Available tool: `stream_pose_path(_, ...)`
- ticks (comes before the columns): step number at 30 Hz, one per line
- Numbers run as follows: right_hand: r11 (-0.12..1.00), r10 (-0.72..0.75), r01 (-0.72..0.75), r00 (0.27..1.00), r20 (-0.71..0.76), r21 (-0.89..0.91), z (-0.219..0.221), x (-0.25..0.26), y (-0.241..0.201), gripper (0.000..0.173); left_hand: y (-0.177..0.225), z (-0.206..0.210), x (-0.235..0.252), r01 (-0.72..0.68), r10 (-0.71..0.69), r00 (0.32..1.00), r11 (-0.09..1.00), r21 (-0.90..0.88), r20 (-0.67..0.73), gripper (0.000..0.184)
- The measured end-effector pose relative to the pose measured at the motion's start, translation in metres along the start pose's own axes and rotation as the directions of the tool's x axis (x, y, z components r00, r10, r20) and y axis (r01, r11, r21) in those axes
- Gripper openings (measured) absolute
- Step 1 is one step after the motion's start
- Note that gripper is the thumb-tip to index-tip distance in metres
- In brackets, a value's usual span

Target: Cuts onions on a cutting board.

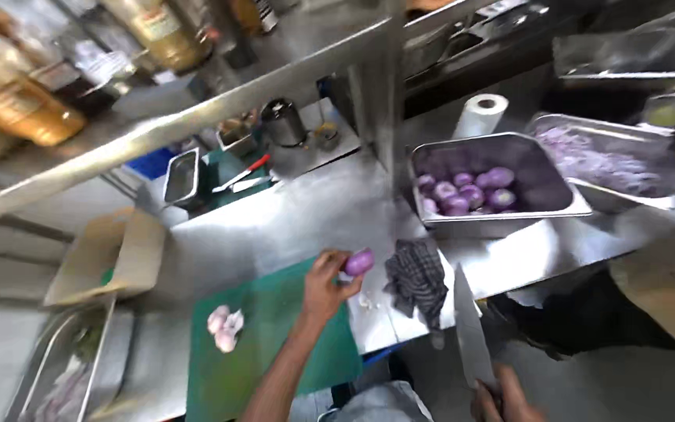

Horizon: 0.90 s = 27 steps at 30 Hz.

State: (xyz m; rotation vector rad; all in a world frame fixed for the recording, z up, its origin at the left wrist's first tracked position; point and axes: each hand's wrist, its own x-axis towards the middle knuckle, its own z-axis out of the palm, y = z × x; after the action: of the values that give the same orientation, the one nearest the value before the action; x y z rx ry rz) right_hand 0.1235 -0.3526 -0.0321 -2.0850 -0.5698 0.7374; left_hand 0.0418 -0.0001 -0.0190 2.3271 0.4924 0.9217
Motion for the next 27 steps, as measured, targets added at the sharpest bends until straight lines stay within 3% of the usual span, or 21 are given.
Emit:
stream_pose_path(3,0.981,-0.036,0.062,0.990,0.138,-0.184,0.040,0.015,-0.048,0.043,-0.048,-0.041,-0.098,0.039,-0.061,0.992,0.981,0.191,0.111,0.042)
stream_pose_path(7,0.867,-0.031,0.151,0.967,0.251,-0.474,0.101,0.028,-0.094,0.040,-0.066,-0.067,-0.157,0.047,-0.085,0.957,0.989,0.140,0.278,0.033)
stream_pose_path(14,0.626,0.173,0.155,0.928,0.329,-0.764,0.148,0.016,-0.150,0.037,-0.075,-0.079,-0.161,-0.029,0.038,0.933,0.999,-0.030,0.359,0.030)
stream_pose_path(19,0.516,0.192,0.174,0.931,0.311,-0.839,0.157,0.001,-0.161,0.039,-0.079,-0.080,-0.152,-0.050,0.071,0.917,0.997,-0.063,0.392,0.023)
stream_pose_path(23,0.500,0.317,0.138,0.889,0.329,-0.855,0.165,0.009,-0.168,0.047,-0.080,-0.080,-0.148,-0.031,0.064,0.913,0.996,-0.088,0.403,0.021)
stream_pose_path(27,0.550,0.331,0.132,0.872,0.360,-0.825,0.175,0.019,-0.157,0.048,-0.083,-0.080,-0.150,-0.016,0.058,0.918,0.994,-0.110,0.392,0.022)
